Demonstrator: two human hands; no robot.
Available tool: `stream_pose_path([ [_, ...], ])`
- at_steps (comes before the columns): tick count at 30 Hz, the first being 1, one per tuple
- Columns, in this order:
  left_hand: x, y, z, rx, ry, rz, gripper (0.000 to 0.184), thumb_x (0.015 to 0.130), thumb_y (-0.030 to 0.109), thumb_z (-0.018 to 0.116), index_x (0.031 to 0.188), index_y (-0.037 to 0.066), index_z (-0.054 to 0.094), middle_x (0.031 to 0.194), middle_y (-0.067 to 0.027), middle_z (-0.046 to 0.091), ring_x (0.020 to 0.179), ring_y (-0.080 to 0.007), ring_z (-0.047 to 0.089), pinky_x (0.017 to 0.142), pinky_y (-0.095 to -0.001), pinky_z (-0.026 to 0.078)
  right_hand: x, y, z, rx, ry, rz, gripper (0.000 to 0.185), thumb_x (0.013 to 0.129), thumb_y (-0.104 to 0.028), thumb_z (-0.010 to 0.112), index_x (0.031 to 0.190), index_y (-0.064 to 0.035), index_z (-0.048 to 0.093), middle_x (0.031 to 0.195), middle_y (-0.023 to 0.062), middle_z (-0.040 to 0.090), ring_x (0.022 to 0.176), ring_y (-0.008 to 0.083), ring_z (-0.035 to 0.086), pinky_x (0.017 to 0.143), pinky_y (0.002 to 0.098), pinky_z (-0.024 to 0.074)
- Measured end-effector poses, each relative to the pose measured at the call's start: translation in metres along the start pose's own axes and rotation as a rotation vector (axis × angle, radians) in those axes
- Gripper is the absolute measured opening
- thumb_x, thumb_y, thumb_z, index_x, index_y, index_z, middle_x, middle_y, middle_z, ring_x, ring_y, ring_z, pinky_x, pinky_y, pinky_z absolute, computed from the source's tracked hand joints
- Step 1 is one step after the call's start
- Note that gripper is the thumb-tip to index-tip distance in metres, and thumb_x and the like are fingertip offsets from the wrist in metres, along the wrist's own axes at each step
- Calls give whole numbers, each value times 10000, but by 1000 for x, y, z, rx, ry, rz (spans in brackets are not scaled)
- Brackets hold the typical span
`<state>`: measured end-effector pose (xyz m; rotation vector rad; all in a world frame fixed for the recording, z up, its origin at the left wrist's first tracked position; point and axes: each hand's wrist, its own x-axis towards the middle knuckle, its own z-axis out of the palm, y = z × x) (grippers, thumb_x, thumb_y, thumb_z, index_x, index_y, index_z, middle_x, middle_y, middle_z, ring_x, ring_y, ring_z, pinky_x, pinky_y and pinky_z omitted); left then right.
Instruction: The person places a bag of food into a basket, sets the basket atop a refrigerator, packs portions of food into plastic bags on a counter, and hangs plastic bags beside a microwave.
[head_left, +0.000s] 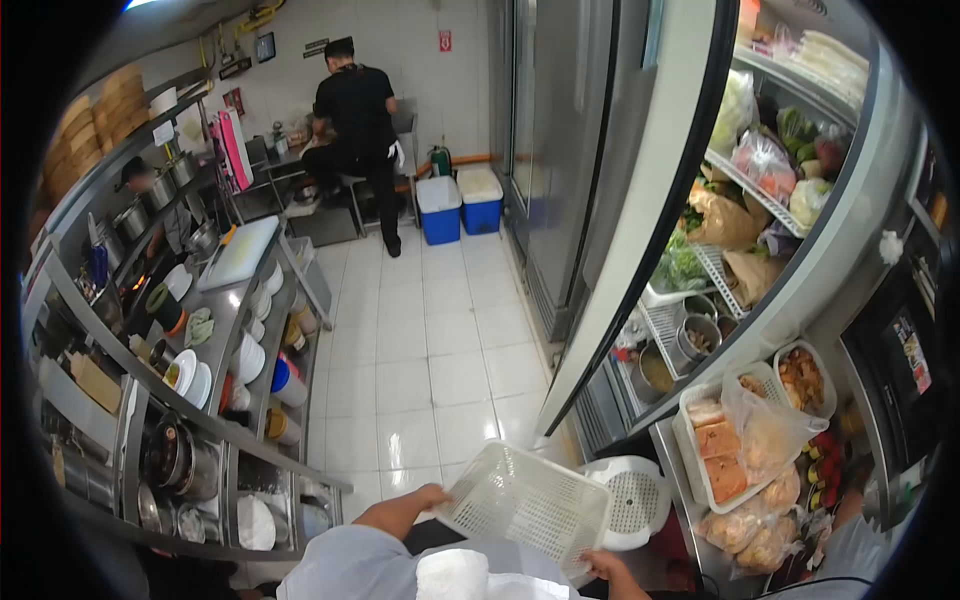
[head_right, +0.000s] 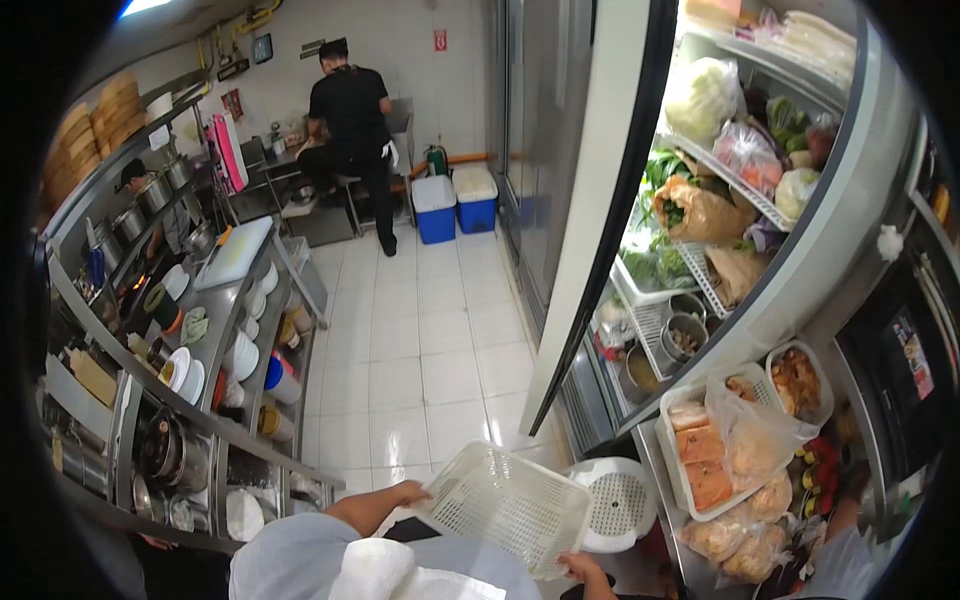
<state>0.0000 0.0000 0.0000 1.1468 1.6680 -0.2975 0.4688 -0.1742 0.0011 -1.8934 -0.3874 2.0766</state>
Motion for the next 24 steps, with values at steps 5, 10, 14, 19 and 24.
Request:
stream_pose_path([
  [5,-11,-96,-39,-175,113,66,433,663,435,692,894,72,643,658,-76,570,516,-185,510,457,-322,423,23,-30,74,-275,-25,27,426,740,-250,623,1134,-106,546,880,24,567,733,120,499,626,283,426],
  [10,-24,-157,-148,-374,189,168,393,731,412,645,930,74,639,765,-85,606,714,-195,575,613,-346,461,45,-142,174,-339,-140,-167,410,718,-306,632,1074,-110,581,831,12,570,691,123,502,612,270,422],
  [14,-139,-139,-217,-1144,-71,222,495,779,431,602,1188,171,502,1087,-95,544,967,-223,510,808,-375,435,89,-234,239,-566,-160,-326,420,705,-355,622,1029,-89,610,788,20,578,638,139,511,570,287,437],
  [19,-101,-166,-270,-1194,26,301,330,840,305,525,1103,106,538,818,-78,586,684,-173,561,556,-249,453,82,-392,317,-858,32,-538,475,753,-423,605,1052,-54,607,931,92,630,777,177,588,644,320,476],
  [24,-16,-132,-313,-1205,38,276,312,821,251,543,1090,93,544,965,-73,584,803,-209,591,621,-289,494,35,-507,365,-308,347,-1117,460,836,-385,564,1174,-75,530,997,84,602,793,173,575,697,300,470],
])
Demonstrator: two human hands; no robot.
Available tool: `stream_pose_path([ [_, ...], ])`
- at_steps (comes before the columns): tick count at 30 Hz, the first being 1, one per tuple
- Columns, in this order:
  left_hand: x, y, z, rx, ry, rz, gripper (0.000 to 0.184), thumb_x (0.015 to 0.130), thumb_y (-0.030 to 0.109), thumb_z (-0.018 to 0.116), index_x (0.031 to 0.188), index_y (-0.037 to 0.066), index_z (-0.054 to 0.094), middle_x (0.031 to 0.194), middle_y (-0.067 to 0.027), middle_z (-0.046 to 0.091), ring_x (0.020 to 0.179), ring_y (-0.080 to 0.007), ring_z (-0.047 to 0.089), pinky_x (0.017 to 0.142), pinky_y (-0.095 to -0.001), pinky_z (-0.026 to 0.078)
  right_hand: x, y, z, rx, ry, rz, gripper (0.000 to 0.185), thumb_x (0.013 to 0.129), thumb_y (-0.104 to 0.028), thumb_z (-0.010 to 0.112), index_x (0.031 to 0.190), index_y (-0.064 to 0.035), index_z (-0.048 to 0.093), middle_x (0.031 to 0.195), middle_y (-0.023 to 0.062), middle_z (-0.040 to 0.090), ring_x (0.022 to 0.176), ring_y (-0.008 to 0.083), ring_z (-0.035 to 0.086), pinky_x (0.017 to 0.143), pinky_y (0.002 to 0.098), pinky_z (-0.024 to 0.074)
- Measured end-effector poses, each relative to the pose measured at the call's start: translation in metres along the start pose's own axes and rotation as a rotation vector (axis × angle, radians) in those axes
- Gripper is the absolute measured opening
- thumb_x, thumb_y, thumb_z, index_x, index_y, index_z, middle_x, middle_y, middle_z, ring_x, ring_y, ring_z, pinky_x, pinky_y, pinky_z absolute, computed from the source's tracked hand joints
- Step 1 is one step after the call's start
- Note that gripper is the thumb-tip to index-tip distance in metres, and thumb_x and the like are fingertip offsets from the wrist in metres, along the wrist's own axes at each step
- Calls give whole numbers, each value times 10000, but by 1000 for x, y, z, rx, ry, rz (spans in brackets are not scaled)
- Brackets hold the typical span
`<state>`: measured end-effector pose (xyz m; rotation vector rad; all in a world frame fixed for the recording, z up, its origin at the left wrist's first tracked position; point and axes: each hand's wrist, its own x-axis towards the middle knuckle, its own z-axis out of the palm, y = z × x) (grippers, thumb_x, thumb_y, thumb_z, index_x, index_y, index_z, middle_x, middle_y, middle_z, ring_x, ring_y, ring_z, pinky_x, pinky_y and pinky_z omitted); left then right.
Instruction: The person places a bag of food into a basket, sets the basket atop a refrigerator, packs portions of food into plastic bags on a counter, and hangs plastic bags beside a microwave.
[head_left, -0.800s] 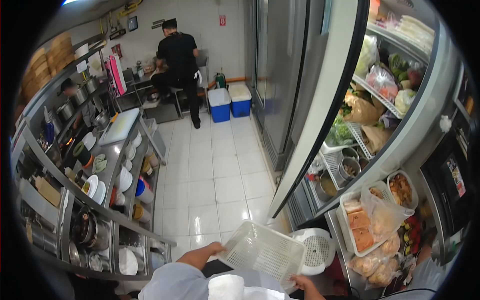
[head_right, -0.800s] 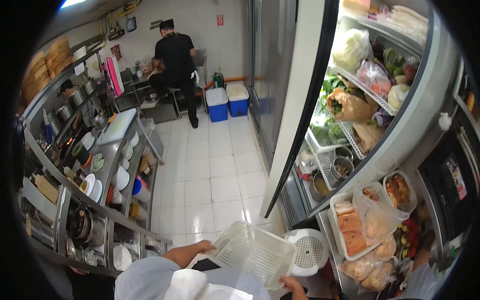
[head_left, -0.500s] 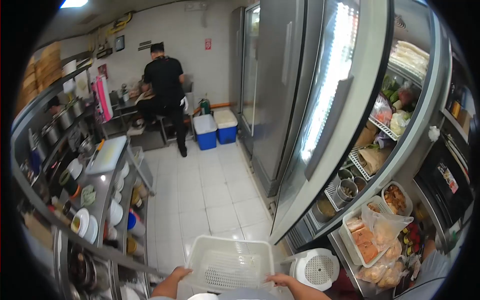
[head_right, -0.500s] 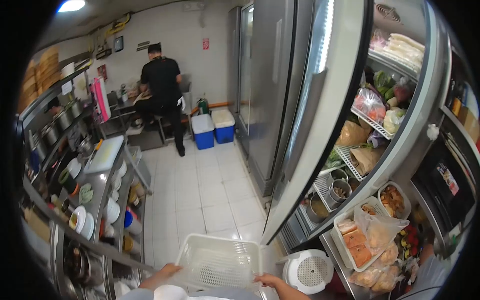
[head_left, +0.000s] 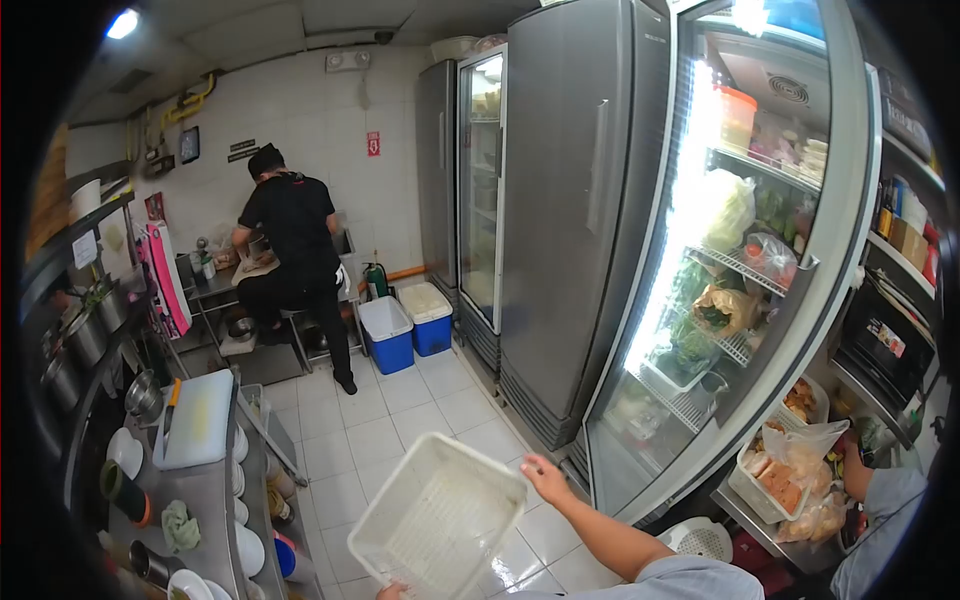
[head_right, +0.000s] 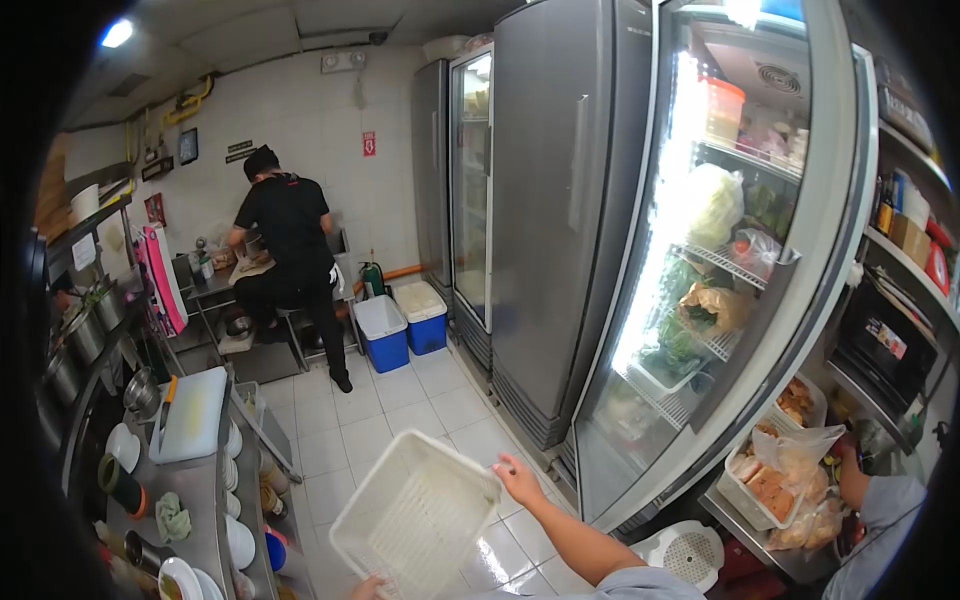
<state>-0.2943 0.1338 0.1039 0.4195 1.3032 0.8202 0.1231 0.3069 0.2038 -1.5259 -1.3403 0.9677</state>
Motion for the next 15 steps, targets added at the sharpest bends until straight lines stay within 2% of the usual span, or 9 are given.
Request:
stream_pose_path([
  [2,134,-33,-10,-256,-53,-128,385,798,271,592,1123,75,534,1022,-111,592,849,-283,598,659,-364,503,-9,-56,-2,-163,177,-222,479,822,-271,610,1238,-80,468,1093,118,557,837,181,570,705,286,469],
  [3,135,-5,15,-391,-202,-40,384,792,170,538,1155,54,487,1082,-130,554,944,-287,558,780,-409,466,-13,-59,3,-163,186,-214,479,822,-271,610,1238,-80,468,1093,118,557,837,181,570,705,286,469],
  [4,116,45,66,-529,-354,50,404,786,70,484,1186,34,440,1143,-148,516,1040,-291,517,900,-454,430,-16,-57,7,-221,92,-277,551,796,-253,640,1276,-95,420,1173,136,501,847,196,582,706,308,472],
  [5,132,60,88,-593,-344,24,436,753,36,471,1186,58,428,1124,-136,514,1032,-301,513,902,-486,420,-17,-56,11,-278,-7,-338,633,770,-234,671,1315,-110,372,1253,155,445,856,210,593,707,329,474],
  [6,153,74,108,-658,-328,0,475,720,2,459,1186,82,417,1105,-123,511,1025,-310,509,903,-519,411,-20,-63,16,-282,-7,-333,633,770,-234,671,1315,-110,372,1253,155,445,856,210,593,707,329,474],
  [8,180,107,150,-715,-296,2,455,741,9,460,1189,64,398,1147,-130,476,1065,-310,476,913,-527,406,-19,-72,25,-312,-204,-342,732,740,-193,698,1353,-127,303,1322,175,362,886,227,593,725,327,482],
  [11,208,154,198,-743,-225,30,449,761,15,452,1201,56,370,1181,-148,437,1084,-330,453,910,-536,412,20,-55,41,-400,-170,-467,797,725,-170,714,1373,-107,253,1311,162,374,904,215,576,770,318,476],
  [13,226,184,215,-756,-162,-96,463,773,17,453,1223,62,348,1219,-169,389,1095,-360,431,915,-541,411,54,-47,53,-388,-157,-446,821,719,-170,717,1378,-98,233,1318,175,365,917,223,575,794,322,473],
  [15,237,213,225,-683,-137,-88,474,770,21,463,1227,65,347,1220,-175,382,1096,-375,424,912,-547,411,101,-55,57,-376,-142,-434,844,713,-169,721,1382,-88,213,1325,188,356,930,231,575,817,326,471],
])
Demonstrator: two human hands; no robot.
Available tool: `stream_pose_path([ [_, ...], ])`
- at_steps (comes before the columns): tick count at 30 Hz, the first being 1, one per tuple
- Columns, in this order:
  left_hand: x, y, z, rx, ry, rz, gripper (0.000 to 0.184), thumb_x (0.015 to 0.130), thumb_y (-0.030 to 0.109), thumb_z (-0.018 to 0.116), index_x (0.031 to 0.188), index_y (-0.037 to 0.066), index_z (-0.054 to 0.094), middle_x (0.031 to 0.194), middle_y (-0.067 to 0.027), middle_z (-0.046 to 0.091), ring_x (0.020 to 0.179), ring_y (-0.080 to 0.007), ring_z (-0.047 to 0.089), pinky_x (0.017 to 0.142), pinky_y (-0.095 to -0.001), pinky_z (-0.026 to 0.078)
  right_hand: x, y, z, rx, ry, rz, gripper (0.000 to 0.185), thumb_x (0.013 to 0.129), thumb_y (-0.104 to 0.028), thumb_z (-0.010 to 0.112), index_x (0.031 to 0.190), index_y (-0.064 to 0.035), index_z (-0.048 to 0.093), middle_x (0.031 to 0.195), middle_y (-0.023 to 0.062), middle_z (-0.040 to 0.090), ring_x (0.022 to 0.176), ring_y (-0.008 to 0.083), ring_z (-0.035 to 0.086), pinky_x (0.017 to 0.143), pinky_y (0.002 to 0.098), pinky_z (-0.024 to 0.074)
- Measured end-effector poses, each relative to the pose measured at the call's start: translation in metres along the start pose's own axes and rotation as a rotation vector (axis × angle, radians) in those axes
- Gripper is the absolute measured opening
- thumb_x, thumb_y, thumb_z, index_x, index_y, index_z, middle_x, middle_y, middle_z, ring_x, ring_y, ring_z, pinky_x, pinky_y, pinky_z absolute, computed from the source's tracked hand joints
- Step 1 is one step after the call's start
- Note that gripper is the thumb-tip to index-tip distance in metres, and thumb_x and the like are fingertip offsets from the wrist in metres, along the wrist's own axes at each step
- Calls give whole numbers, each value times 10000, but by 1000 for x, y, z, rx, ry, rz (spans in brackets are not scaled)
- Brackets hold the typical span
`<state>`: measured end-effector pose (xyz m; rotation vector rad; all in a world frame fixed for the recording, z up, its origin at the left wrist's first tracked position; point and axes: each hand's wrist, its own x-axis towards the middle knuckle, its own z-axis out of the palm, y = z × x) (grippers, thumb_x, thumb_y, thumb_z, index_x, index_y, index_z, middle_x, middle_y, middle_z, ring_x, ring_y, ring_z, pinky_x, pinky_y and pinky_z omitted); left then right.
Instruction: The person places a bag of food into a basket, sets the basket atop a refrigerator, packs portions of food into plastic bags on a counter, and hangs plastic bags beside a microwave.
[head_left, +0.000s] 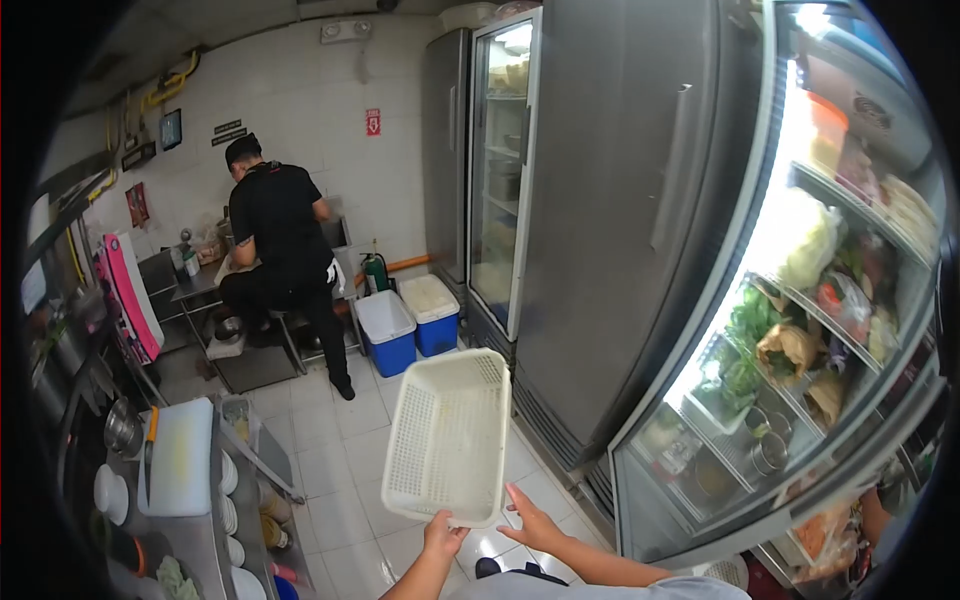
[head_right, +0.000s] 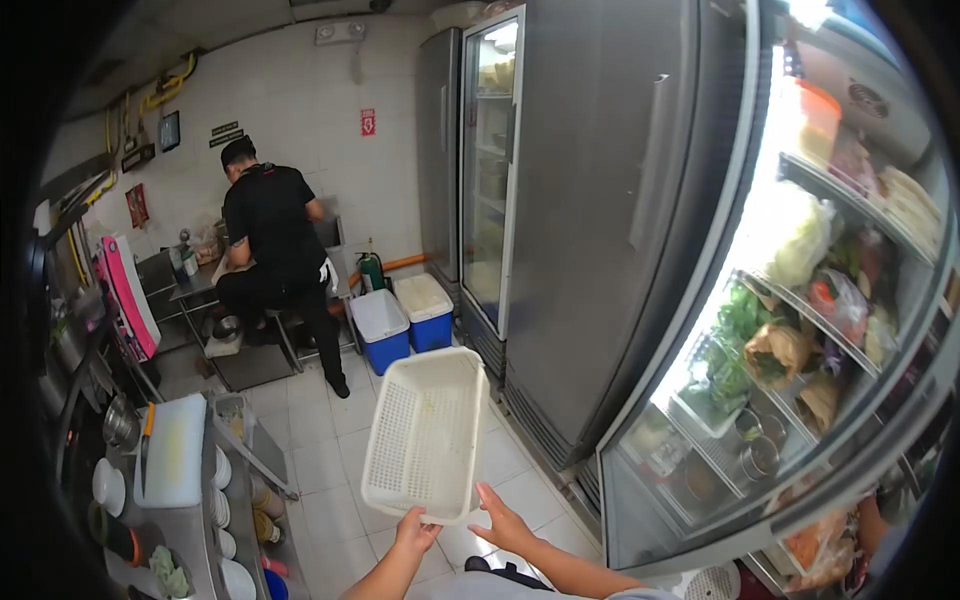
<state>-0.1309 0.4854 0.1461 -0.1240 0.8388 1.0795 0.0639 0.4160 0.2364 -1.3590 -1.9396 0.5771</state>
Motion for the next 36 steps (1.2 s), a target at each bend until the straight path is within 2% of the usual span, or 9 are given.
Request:
stream_pose_path([
  [4,19,37,8,116,134,41,504,767,39,477,1249,82,337,1243,-168,359,1110,-411,395,903,-556,412,66,30,18,129,-66,127,819,708,-161,719,1369,-97,241,1347,207,316,1006,256,563,852,350,462],
  [6,40,50,-9,118,143,39,510,766,46,478,1254,101,340,1248,-158,360,1119,-414,387,898,-560,408,88,50,32,-155,-108,-160,708,714,-147,710,1320,-120,343,1326,206,333,1017,289,555,823,354,478],
  [14,118,125,16,138,161,155,580,766,57,473,1298,182,280,1258,-121,373,1113,-388,407,862,-561,402,220,56,79,-11,-183,-123,348,694,-97,715,945,-99,474,1380,238,205,1191,390,390,859,378,456],
  [23,196,306,187,501,-359,400,533,843,249,540,1285,83,292,1261,-131,390,993,-273,524,810,-420,449,471,42,32,-14,84,-201,271,691,-61,717,824,-77,481,1331,198,312,1219,384,351,952,355,364],
  [25,230,342,215,790,-430,691,512,819,178,595,1257,36,370,1225,-130,450,986,-211,537,778,-347,472,514,42,15,-58,134,-125,283,687,-66,731,821,-82,482,1319,173,335,1204,356,383,930,354,384],
  [28,262,401,241,1139,-433,779,447,795,134,613,1195,11,454,1154,-131,515,923,-180,563,758,-312,472,546,55,11,-28,190,-16,293,692,-100,741,831,-87,483,1252,133,394,1129,314,456,858,334,429],
  [30,292,422,241,1173,-406,779,398,786,141,616,1145,14,502,1100,-128,554,877,-174,578,752,-300,466,549,76,19,52,202,81,306,701,-138,742,847,-89,477,1195,111,434,1081,290,489,816,327,445],
  [33,338,437,215,1279,-388,678,377,786,157,616,1123,16,521,1076,-120,574,877,-172,572,749,-299,463,537,107,37,132,142,459,263,732,-155,736,837,-97,501,977,26,526,874,84,543,631,206,427],
  [36,366,430,197,1329,-310,553,334,788,170,613,1082,26,546,943,-102,604,781,-157,571,684,-280,466,521,137,55,485,158,723,264,741,-173,732,848,-94,503,922,29,543,858,105,556,674,233,466],
])
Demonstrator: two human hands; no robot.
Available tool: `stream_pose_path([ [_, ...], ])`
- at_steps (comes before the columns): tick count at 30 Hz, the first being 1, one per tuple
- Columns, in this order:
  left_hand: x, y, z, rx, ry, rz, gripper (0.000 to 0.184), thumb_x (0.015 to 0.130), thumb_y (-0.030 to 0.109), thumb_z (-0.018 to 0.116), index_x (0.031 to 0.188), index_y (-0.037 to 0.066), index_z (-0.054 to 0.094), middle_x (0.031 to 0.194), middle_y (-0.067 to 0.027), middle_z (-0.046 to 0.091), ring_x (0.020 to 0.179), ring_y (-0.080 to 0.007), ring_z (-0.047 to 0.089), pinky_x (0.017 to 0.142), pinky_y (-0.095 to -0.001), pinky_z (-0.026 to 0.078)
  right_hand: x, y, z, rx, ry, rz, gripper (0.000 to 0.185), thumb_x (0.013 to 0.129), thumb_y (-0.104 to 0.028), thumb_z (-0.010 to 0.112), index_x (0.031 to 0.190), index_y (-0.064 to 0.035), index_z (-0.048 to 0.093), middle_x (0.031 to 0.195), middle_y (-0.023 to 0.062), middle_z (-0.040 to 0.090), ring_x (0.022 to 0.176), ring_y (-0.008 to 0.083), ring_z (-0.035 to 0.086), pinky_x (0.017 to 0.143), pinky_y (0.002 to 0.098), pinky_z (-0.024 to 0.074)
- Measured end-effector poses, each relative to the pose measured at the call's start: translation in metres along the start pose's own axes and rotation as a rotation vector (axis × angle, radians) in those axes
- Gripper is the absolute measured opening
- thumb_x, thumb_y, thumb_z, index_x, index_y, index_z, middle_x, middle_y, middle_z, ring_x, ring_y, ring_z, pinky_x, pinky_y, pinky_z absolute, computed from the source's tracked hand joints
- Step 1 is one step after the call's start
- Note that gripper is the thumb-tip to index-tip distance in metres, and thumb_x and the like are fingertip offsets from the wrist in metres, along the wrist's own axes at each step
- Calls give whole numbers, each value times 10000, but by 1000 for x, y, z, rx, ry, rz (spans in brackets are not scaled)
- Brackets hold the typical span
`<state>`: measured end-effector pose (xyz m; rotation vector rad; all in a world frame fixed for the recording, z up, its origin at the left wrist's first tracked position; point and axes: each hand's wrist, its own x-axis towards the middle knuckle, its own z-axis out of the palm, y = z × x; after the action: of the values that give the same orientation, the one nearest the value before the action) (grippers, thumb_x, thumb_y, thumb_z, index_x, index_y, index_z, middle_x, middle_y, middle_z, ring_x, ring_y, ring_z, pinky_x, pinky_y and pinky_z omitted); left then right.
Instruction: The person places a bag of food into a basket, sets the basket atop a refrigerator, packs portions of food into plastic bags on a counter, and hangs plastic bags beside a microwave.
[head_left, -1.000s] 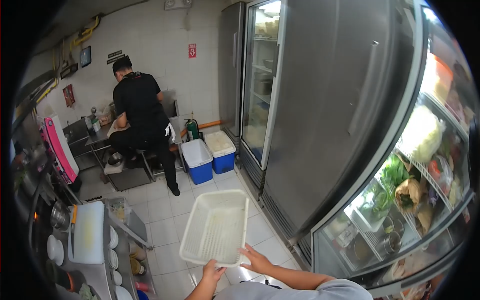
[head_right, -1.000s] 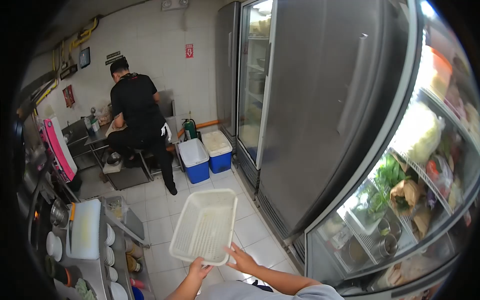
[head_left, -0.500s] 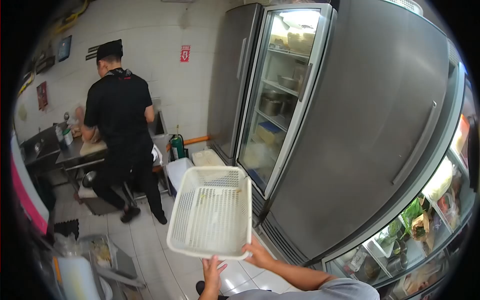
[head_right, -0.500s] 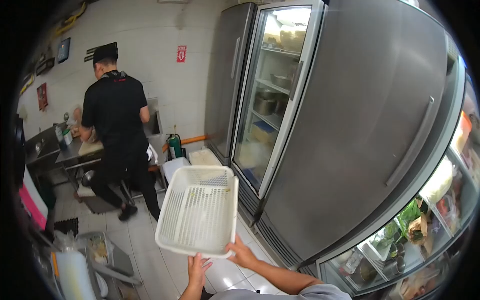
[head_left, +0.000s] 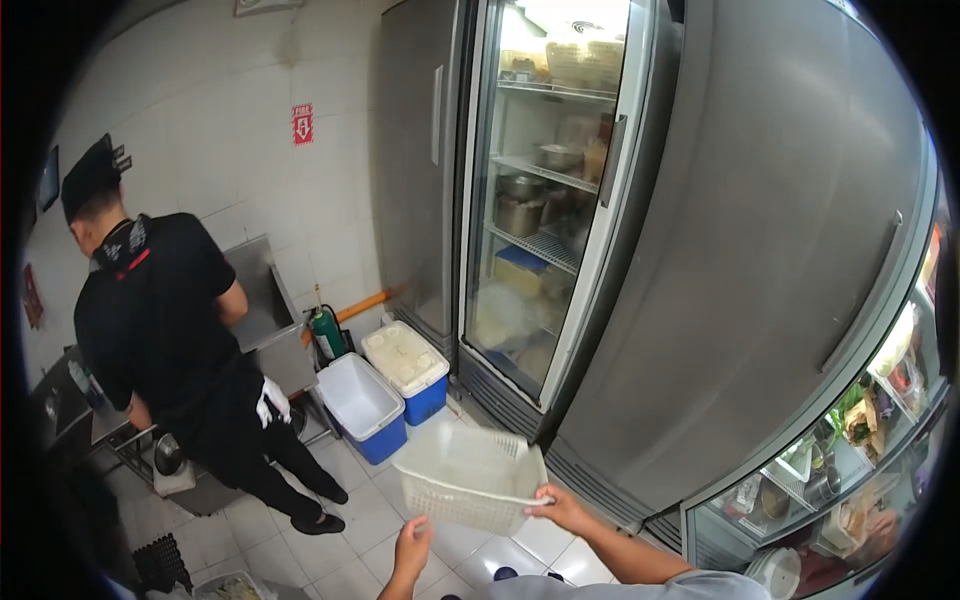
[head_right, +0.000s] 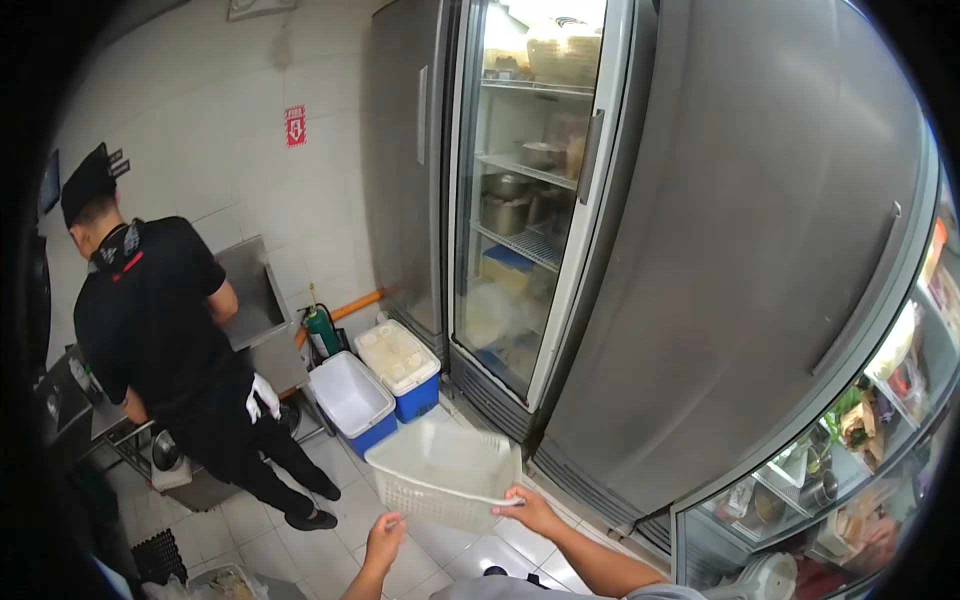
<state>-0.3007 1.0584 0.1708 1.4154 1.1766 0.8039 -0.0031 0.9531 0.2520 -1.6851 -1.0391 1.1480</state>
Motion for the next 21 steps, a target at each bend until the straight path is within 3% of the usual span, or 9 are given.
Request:
stream_pose_path([
  [2,-9,7,5,-100,-38,-236,312,792,148,599,1074,39,523,875,-65,578,774,-138,556,655,-284,483,3,19,1,161,-15,69,291,733,-207,740,870,-98,508,933,34,545,848,109,552,685,251,475],
  [3,-7,10,11,-100,-41,-235,312,792,148,599,1074,39,523,875,-65,578,774,-138,556,655,-284,483,4,25,-2,316,-33,142,322,725,-242,749,892,-101,512,943,40,548,837,114,548,695,268,484],
  [8,9,2,33,-125,-15,-298,251,816,166,577,1038,69,509,886,-74,583,805,-148,567,648,-284,487,26,60,-15,288,-71,153,381,716,-264,753,943,-68,519,929,27,544,814,114,546,673,271,488],
  [10,14,-9,43,-131,83,-135,258,823,192,605,1011,30,538,837,-53,559,703,-104,526,591,-253,443,42,75,-18,233,-44,149,300,723,-191,747,864,-97,499,850,14,545,779,125,555,687,265,501],
  [11,10,29,44,-206,39,-245,253,829,192,601,1012,26,547,913,-51,545,742,-118,525,638,-265,446,41,66,-18,253,-57,140,282,726,-177,743,846,-94,502,844,19,553,772,123,557,693,263,495],
  [14,30,0,51,21,44,-83,275,802,163,611,1023,19,535,1110,-139,480,930,-229,532,801,-320,448,41,50,-20,233,-10,155,276,715,-162,750,824,-117,500,766,3,575,733,98,559,669,237,461],
  [16,35,-1,52,246,61,140,311,779,126,611,1056,27,508,1216,-192,408,1105,-302,445,915,-364,394,39,49,-17,198,9,162,277,716,-142,743,814,-119,485,769,-4,577,728,87,552,650,211,434],
  [19,47,44,49,356,12,248,370,771,90,601,1107,31,457,1296,-213,337,1223,-350,319,1008,-409,282,28,45,-2,135,181,79,293,697,-161,764,786,-92,495,730,-11,531,649,92,481,594,242,416],
  [21,59,61,47,413,3,377,404,773,80,595,1138,23,431,1316,-217,317,1245,-363,289,1027,-414,248,23,62,6,12,235,6,285,693,-123,753,797,-70,492,905,54,497,788,142,529,645,255,442],
])
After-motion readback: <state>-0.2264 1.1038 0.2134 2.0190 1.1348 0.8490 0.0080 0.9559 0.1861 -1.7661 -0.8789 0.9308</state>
